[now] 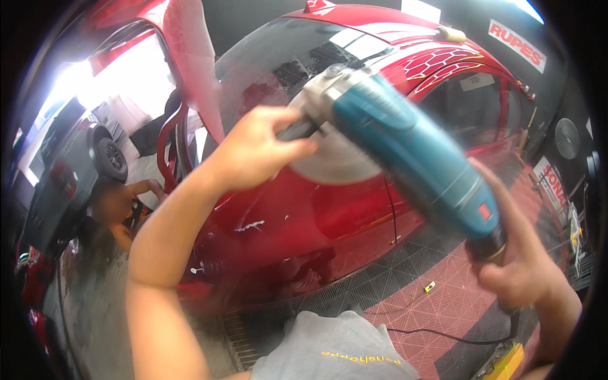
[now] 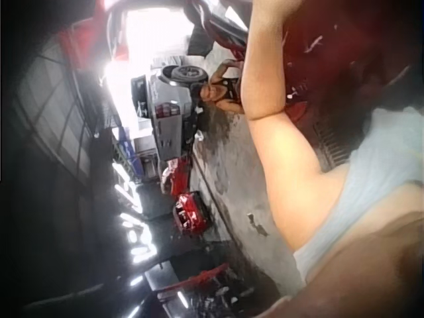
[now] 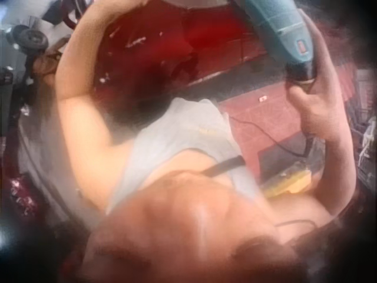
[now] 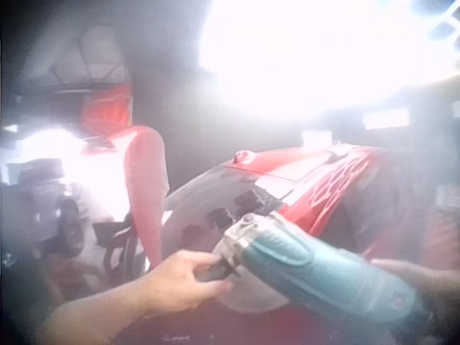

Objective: The person uses a teal electric polisher with a white pad to buff the rear quarter panel and trunk area of a red car. The camera wearer moves the polisher in overlapping passes across the paint surface while another person wipes nearby areas with a cloth.

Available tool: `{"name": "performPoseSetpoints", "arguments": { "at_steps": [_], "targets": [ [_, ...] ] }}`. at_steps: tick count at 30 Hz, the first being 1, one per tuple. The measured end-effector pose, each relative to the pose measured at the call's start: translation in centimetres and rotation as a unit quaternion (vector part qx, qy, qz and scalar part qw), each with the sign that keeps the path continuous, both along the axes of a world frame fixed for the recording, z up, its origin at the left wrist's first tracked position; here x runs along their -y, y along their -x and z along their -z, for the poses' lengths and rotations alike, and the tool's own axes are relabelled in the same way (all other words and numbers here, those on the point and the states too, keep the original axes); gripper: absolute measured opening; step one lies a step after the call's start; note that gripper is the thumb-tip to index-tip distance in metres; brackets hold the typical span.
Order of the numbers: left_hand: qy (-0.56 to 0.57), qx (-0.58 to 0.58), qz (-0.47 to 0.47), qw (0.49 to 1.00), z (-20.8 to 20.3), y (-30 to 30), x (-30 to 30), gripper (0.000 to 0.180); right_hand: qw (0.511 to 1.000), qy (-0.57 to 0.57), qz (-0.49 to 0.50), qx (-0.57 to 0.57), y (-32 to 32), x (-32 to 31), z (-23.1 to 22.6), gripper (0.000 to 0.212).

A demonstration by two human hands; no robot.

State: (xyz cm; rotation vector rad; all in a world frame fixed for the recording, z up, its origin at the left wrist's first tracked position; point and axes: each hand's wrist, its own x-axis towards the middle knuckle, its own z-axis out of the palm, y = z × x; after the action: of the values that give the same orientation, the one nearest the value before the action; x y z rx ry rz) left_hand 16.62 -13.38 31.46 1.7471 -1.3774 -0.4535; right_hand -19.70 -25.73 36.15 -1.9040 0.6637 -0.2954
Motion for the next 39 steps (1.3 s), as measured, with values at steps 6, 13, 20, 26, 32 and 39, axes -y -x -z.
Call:
{"name": "performPoseSetpoints", "arguments": {
  "at_steps": [6, 13, 20, 26, 32, 39],
  "targets": [
    [-0.052, -0.012, -0.037, 0.998, 0.2, 0.6, -1.7, 0.035, 0.998, -0.008, -0.034, 0.044, -0.4, 2.1, 2.8, 0.116],
    [-0.006, -0.023, -0.194, 0.981, 10.9, 4.6, -16.1, 0.031, 0.971, -0.011, -0.235, -0.053, -1.8, -0.3, 10.9, 0.123],
    [-0.025, -0.058, -0.304, 0.951, 12.3, 4.5, -24.7, 0.035, 0.923, 0.015, -0.366, -0.117, -9.5, -4.2, 12.5, 0.121],
    [-0.039, -0.097, -0.39, 0.915, 15.2, 2.2, -30.2, 0.03, 0.885, -0.005, -0.423, -0.194, -14.9, -8.7, 16.4, 0.122],
    [0.09, -0.129, -0.336, 0.929, 20.1, 6.7, -25.5, 0.037, 0.929, 0.085, -0.337, -0.13, -10.5, -4.0, 22.1, 0.112],
    [0.066, 0.058, -0.196, 0.977, 20.5, 9.4, -13.5, 0.047, 0.982, -0.104, -0.139, 0.067, 4.0, 5.2, 36.3, 0.095]
  ]
}}
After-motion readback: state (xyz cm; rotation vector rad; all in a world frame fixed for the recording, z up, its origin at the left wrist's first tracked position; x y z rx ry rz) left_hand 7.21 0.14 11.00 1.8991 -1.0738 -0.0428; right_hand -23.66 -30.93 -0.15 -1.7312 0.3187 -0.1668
